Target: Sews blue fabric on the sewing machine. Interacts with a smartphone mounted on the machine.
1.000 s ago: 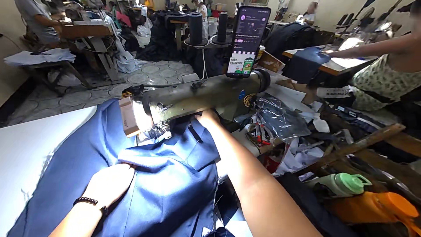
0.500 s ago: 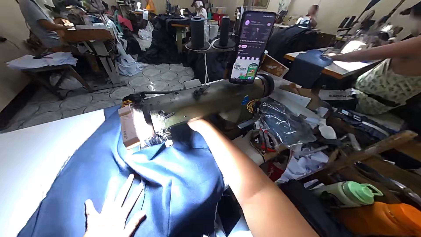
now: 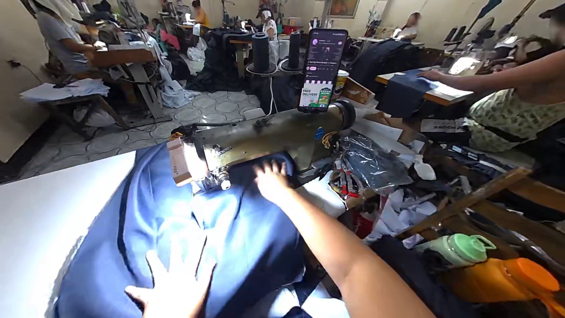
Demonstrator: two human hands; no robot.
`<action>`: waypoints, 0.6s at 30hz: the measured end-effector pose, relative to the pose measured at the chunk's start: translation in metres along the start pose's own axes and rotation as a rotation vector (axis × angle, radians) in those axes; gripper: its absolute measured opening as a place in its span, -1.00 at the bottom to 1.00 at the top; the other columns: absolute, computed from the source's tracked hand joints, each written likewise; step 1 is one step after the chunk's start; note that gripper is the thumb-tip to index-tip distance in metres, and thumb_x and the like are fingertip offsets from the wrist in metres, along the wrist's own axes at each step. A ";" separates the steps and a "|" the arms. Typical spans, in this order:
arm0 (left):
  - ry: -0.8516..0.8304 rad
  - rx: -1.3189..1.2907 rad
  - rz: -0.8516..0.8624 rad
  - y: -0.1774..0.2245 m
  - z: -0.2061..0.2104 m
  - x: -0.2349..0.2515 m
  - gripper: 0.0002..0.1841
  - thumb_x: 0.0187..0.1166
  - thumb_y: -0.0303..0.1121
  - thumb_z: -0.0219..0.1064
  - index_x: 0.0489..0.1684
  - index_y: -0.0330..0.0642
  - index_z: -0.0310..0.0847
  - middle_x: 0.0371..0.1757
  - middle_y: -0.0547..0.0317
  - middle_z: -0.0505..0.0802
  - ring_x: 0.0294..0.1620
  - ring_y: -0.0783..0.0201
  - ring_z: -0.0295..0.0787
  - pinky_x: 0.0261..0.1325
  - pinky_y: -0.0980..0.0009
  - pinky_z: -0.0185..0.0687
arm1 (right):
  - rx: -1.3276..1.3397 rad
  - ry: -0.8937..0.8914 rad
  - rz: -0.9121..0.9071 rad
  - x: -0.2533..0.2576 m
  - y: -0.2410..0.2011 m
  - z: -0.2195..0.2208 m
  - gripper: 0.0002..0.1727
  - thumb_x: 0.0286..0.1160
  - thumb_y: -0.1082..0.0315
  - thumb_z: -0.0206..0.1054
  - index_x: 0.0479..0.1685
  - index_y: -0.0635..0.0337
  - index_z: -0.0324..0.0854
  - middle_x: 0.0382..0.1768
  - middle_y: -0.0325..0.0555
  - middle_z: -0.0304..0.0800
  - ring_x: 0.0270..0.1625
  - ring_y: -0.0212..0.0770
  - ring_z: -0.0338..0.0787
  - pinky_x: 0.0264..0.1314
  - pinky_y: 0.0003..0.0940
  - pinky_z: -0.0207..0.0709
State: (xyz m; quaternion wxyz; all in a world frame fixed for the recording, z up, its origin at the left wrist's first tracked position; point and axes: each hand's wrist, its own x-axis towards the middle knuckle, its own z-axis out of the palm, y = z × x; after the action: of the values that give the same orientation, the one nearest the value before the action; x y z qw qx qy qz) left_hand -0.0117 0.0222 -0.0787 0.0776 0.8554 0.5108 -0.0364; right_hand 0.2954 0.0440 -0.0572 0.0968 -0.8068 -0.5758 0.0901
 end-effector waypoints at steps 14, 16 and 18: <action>0.011 -0.084 -0.121 -0.044 -0.069 0.166 -0.19 0.78 0.14 0.10 0.91 -0.12 -0.04 0.61 -0.41 0.53 0.48 -0.38 0.62 0.47 -0.30 0.48 | 0.280 0.038 0.338 0.070 0.009 -0.016 -0.40 0.72 -0.11 0.12 0.44 0.16 0.64 0.42 0.18 0.70 0.50 0.20 0.66 0.43 0.34 0.51; -0.060 0.004 -0.155 -0.044 -0.066 0.177 -0.36 0.83 0.08 0.01 0.79 -0.06 0.18 0.42 -0.38 0.71 0.42 -0.35 0.69 0.40 -0.32 0.51 | 0.266 0.077 0.270 0.082 0.016 -0.013 -0.46 0.69 0.04 0.21 0.52 0.17 0.59 0.51 0.18 0.63 0.62 0.21 0.53 0.56 0.40 0.36; -0.083 0.021 -0.114 -0.039 -0.072 0.178 -0.50 0.87 -0.11 -0.01 0.69 -0.13 0.34 0.41 -0.35 0.73 0.48 -0.33 0.66 0.45 -0.33 0.46 | 0.254 0.088 0.260 0.087 0.016 -0.012 -0.43 0.65 0.07 0.26 0.54 0.20 0.56 0.55 0.19 0.58 0.66 0.21 0.47 0.59 0.39 0.31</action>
State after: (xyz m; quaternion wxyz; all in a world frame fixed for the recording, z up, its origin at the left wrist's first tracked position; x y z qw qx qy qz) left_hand 0.0376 0.2069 -0.0366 0.0878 0.8236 0.5544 -0.0815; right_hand 0.3412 0.1207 -0.0528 0.2105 -0.8590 -0.4457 0.1386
